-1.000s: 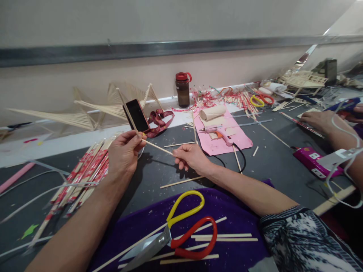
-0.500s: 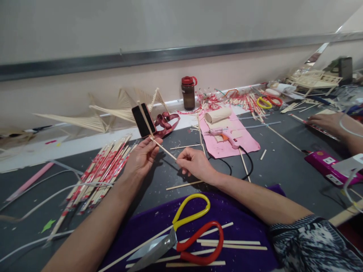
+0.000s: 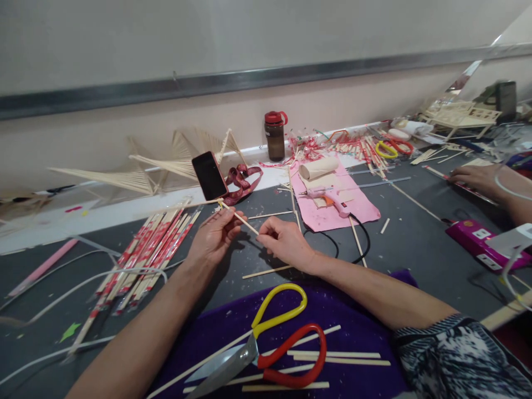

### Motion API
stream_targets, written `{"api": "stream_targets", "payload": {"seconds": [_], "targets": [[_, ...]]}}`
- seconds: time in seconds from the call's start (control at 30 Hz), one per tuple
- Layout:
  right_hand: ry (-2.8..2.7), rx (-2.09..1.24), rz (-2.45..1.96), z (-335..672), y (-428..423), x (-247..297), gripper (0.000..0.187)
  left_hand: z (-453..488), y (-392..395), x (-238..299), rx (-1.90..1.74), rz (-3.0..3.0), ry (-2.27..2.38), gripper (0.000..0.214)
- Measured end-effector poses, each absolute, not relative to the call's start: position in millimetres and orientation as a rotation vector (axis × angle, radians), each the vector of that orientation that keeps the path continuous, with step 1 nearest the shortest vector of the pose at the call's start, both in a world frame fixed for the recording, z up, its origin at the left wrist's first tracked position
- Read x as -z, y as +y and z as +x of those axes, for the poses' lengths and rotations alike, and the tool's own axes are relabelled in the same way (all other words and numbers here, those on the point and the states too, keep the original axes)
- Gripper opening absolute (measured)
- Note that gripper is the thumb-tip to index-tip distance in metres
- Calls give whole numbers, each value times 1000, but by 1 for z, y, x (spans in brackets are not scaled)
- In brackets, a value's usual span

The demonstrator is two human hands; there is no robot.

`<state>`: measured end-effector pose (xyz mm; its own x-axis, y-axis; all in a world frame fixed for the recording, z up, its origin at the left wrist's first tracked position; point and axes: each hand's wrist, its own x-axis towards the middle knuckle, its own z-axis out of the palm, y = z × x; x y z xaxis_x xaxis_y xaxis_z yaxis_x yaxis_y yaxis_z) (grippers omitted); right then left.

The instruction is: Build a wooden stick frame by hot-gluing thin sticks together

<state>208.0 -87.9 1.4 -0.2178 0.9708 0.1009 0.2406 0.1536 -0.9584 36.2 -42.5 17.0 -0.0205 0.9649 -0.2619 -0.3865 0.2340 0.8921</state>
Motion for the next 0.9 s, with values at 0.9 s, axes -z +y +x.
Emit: {"api": "stream_targets", "payload": {"seconds": [0.9], "targets": [[-1566,-1297,-1033,219,-83,-12,18,27,-36,-26,-1238,729,1048,4]]}}
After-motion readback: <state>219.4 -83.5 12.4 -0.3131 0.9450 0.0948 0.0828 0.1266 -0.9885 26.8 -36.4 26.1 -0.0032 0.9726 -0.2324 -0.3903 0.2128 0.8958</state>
